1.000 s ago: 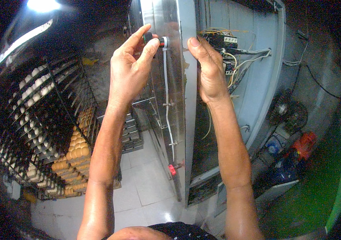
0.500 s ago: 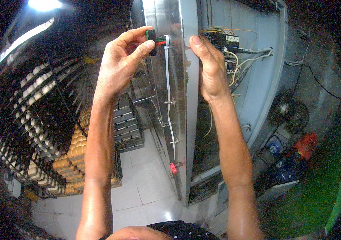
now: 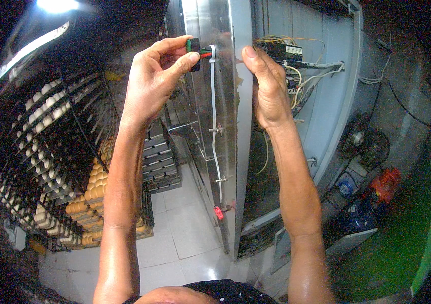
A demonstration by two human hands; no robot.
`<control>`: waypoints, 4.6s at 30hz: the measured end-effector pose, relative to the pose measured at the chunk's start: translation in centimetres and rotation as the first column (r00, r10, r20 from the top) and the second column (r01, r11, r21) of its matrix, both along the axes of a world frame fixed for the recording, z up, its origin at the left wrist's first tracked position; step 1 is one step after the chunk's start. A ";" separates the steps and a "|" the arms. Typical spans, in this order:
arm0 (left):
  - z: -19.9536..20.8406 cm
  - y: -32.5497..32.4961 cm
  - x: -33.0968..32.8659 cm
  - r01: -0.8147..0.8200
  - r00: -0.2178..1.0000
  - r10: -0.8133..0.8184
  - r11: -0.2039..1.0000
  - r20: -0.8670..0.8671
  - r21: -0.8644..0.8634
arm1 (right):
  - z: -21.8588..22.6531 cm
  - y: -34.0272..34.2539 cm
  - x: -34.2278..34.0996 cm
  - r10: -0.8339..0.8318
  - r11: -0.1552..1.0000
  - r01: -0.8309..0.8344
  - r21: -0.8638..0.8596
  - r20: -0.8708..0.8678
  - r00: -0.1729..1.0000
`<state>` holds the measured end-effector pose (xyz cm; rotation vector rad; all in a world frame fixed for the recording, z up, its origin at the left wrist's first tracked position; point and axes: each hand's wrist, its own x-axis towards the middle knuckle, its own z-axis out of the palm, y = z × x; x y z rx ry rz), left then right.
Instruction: The person works on the control panel of a large oven, manipulating wires by hand, fitting a dial onto the panel, and using pliers to adjust internal components.
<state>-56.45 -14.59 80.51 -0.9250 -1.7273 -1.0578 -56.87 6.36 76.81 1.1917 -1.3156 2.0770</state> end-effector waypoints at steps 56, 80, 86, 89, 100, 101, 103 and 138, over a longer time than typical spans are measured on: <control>0.9 0.5 -0.2 0.315 0.885 -0.342 0.939 0.315 0.135 | -0.4 0.0 -2.0 0.291 0.956 -0.291 0.032 0.010 0.957; 0.4 0.2 -0.1 0.318 0.908 -0.329 0.944 0.260 0.085 | -0.3 -1.6 -0.9 0.180 0.981 -0.184 -0.065 -0.056 0.982; 0.0 0.5 -0.2 0.327 0.910 -0.337 0.942 0.241 0.081 | -0.7 -1.3 -1.9 -0.021 0.993 0.014 -0.119 -0.063 0.998; -0.4 0.6 -0.3 0.310 0.919 -0.318 0.948 0.231 0.074 | -0.8 -1.2 -1.8 -0.057 0.990 0.051 -0.130 -0.046 0.997; -3.1 1.7 -0.8 0.233 0.972 -0.231 0.960 -0.033 0.156 | -1.0 -1.6 -0.8 -0.230 0.956 0.213 -0.201 -0.069 0.971; -3.7 1.9 -0.7 0.203 0.979 -0.197 0.966 -0.057 0.159 | -1.2 -1.6 -0.9 -0.237 0.954 0.220 -0.204 -0.066 0.969; -4.2 2.3 -0.7 0.176 0.984 -0.169 0.972 -0.055 0.158 | -1.3 -1.5 -1.0 -0.226 0.958 0.211 -0.194 -0.055 0.973; -4.2 2.5 -1.2 0.021 0.984 0.001 0.993 -0.179 0.118 | -1.5 -0.8 -0.7 -0.387 0.918 0.385 -0.095 -0.010 0.922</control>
